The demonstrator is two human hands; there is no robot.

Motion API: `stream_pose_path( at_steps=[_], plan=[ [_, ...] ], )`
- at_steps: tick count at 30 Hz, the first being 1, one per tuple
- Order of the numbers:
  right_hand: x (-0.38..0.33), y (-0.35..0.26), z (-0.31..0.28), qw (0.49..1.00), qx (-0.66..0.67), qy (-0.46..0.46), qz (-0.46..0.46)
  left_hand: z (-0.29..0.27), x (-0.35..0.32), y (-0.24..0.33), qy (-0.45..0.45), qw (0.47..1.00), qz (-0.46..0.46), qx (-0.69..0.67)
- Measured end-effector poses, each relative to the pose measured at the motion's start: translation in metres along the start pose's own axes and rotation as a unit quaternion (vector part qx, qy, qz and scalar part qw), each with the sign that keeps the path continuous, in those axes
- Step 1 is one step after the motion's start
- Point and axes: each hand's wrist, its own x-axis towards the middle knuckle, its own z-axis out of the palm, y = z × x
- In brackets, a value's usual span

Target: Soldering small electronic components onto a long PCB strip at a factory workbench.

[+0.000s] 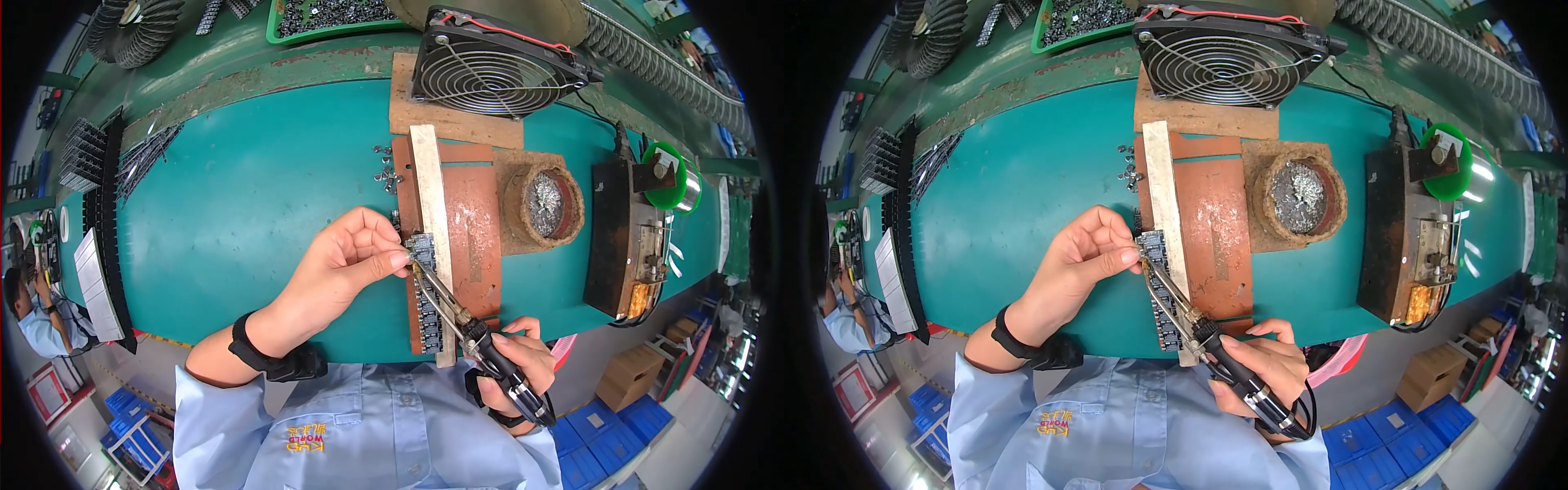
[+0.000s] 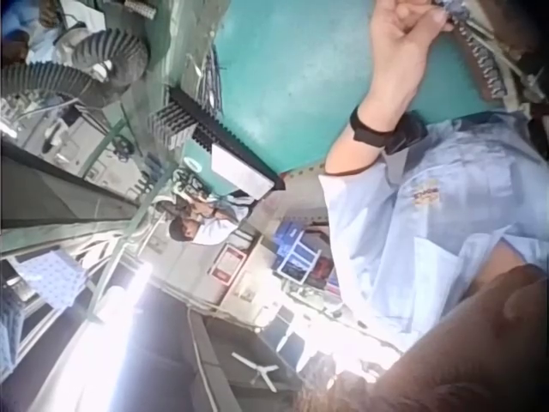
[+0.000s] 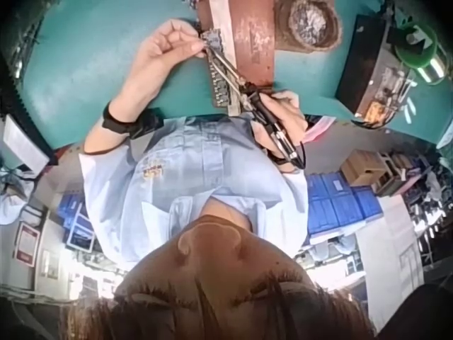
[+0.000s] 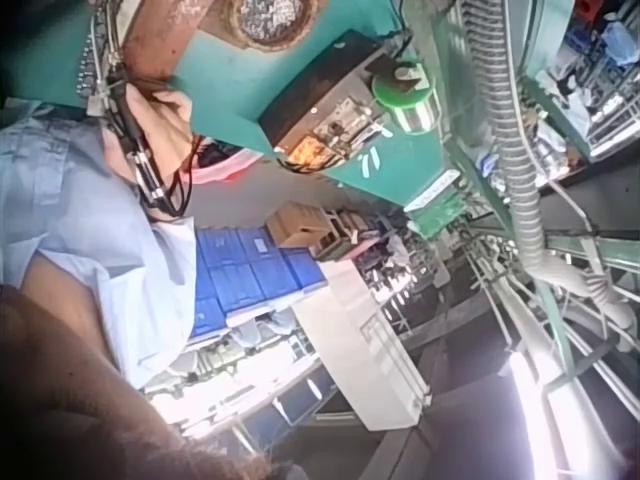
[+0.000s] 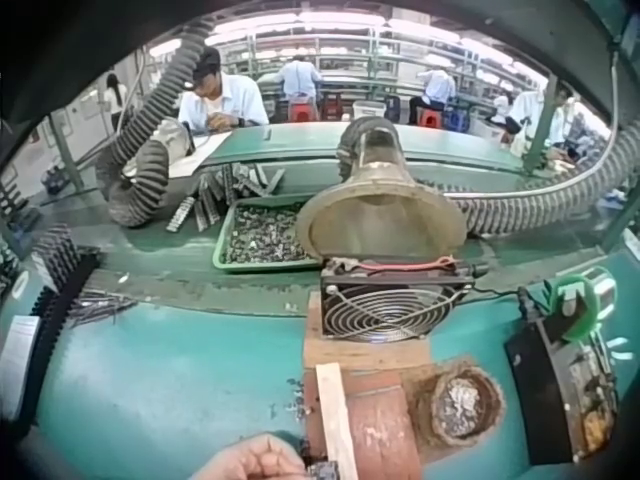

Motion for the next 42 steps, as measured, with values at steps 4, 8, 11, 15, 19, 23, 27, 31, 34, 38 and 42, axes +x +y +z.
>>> stream_pose_path(
  at_steps=[4,8,11,15,19,23,27,31,34,38,42],
  plan=[
    [0.001,-0.001,-0.001,1.000,-0.016,-0.015,-0.012,0.001,0.000,0.000,0.007,1.000,0.002,0.002],
    [-0.008,0.007,-0.005,0.999,-0.020,0.007,-0.029,0.001,0.000,-0.001,0.009,1.000,0.004,0.003],
    [-0.018,0.008,0.007,0.990,-0.005,0.139,0.009,0.000,0.001,-0.001,0.007,1.000,0.008,0.003],
    [-0.019,0.009,0.015,0.919,-0.003,0.372,0.130,0.000,0.000,-0.002,0.005,1.000,0.007,0.007],
    [-0.018,0.015,0.010,0.906,-0.048,0.375,0.192,0.000,0.000,-0.001,0.005,1.000,0.004,0.005],
    [-0.018,0.015,0.009,0.916,-0.019,0.370,0.157,0.002,-0.001,0.002,0.004,1.000,0.005,0.021],
    [-0.014,0.013,0.013,0.930,0.046,0.351,0.093,-0.001,-0.004,0.014,0.016,0.998,-0.059,0.007],
    [-0.011,0.018,0.020,0.944,0.087,0.311,0.066,-0.008,-0.007,0.022,0.020,0.997,-0.063,0.042],
    [-0.017,0.029,0.027,0.950,0.050,0.302,0.068,-0.014,-0.009,0.032,0.087,0.965,0.056,0.239],
    [-0.021,0.037,0.027,0.962,0.002,0.273,0.008,-0.032,-0.008,0.044,0.170,0.843,0.183,0.476],
    [-0.023,0.035,0.028,0.959,0.004,0.283,0.015,-0.029,-0.008,0.042,0.142,0.821,0.160,0.529]
  ],
)
